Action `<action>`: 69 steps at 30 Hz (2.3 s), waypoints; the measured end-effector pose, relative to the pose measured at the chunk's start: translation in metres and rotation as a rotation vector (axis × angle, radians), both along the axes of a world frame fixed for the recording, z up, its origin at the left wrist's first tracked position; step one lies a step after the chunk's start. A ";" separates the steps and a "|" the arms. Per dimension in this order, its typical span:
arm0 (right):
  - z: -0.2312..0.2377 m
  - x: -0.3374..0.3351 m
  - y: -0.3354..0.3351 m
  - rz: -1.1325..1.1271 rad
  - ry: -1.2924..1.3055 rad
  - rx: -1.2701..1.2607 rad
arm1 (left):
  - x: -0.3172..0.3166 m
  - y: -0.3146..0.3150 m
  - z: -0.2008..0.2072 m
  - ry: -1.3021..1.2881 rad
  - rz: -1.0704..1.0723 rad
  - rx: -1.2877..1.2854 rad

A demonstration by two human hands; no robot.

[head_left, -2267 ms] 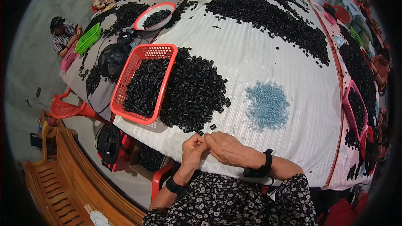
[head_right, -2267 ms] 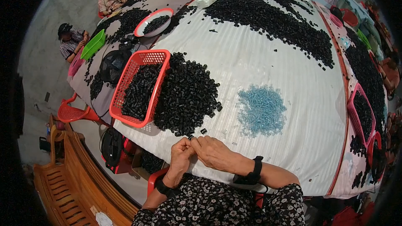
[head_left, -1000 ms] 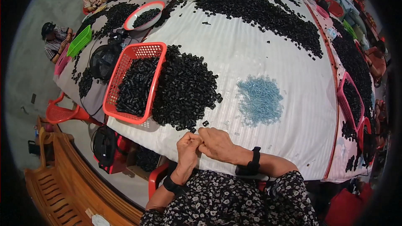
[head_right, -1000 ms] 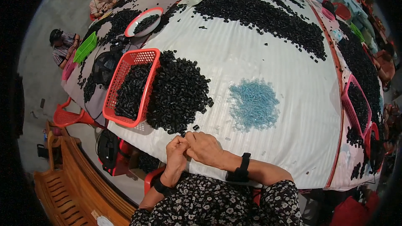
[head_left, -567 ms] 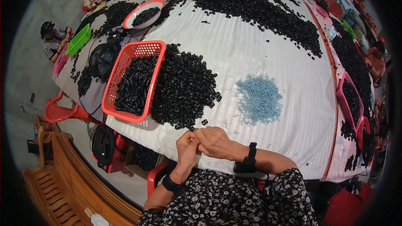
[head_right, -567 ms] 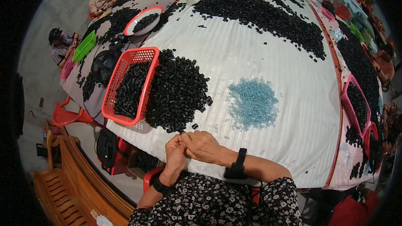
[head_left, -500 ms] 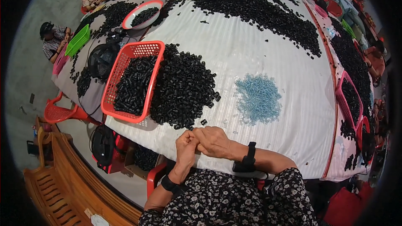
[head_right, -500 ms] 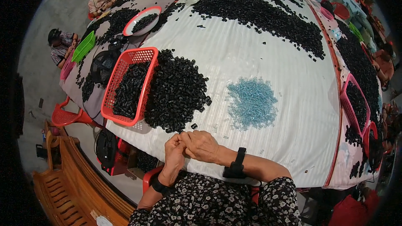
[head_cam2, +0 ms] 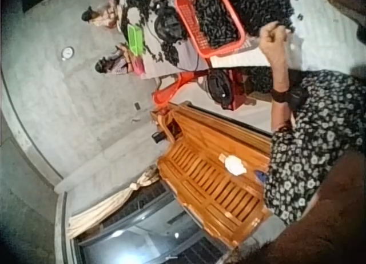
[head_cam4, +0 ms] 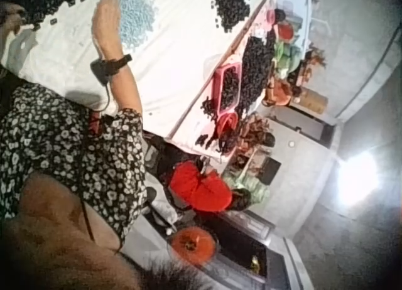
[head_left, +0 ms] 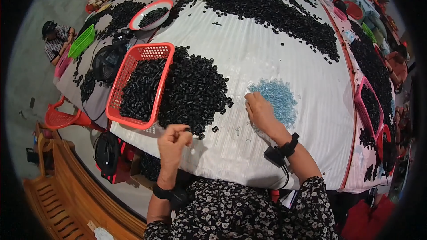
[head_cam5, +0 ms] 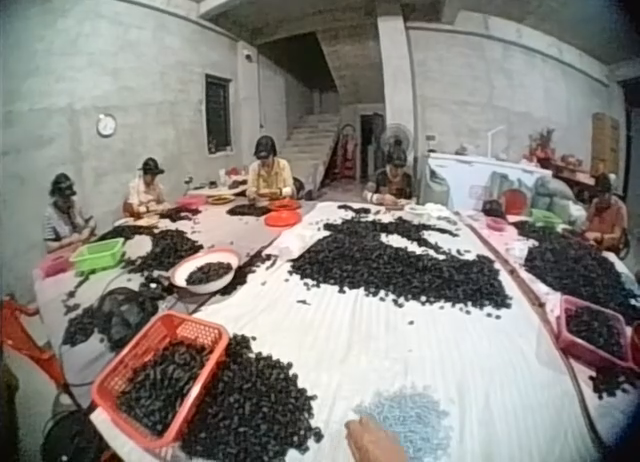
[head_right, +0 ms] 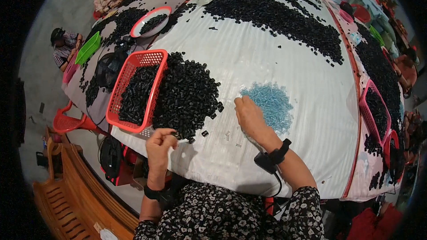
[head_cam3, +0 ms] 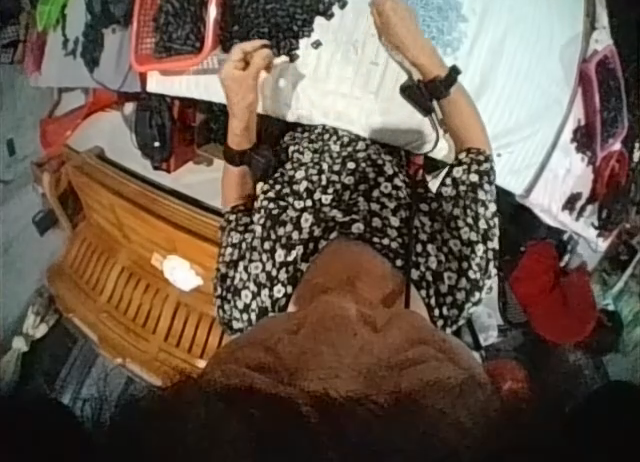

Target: Sorting small black plastic shoe components into piles on a shared table.

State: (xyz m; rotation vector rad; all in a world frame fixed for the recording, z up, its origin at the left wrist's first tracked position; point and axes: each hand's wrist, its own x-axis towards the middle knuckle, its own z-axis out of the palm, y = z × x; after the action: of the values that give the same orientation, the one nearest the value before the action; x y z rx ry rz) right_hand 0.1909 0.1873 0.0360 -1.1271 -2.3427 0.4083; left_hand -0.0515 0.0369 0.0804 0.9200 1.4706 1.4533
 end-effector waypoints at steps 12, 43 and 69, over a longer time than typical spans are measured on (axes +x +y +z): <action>-0.010 -0.004 0.006 -0.046 -0.147 0.091 | -0.098 0.035 0.019 0.634 0.434 0.244; 0.047 -0.026 -0.058 0.137 0.704 -0.908 | 0.024 0.015 -0.007 -0.074 -0.324 0.005; 0.061 -0.044 -0.080 0.271 0.702 -0.877 | 0.029 -0.007 -0.010 -0.204 -0.300 -0.012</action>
State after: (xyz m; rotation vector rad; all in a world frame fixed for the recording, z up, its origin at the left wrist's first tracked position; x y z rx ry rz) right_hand 0.1466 0.1075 0.0970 -0.7721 -1.6636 1.7272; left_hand -0.0227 0.0297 0.0706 0.9122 1.1377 1.2736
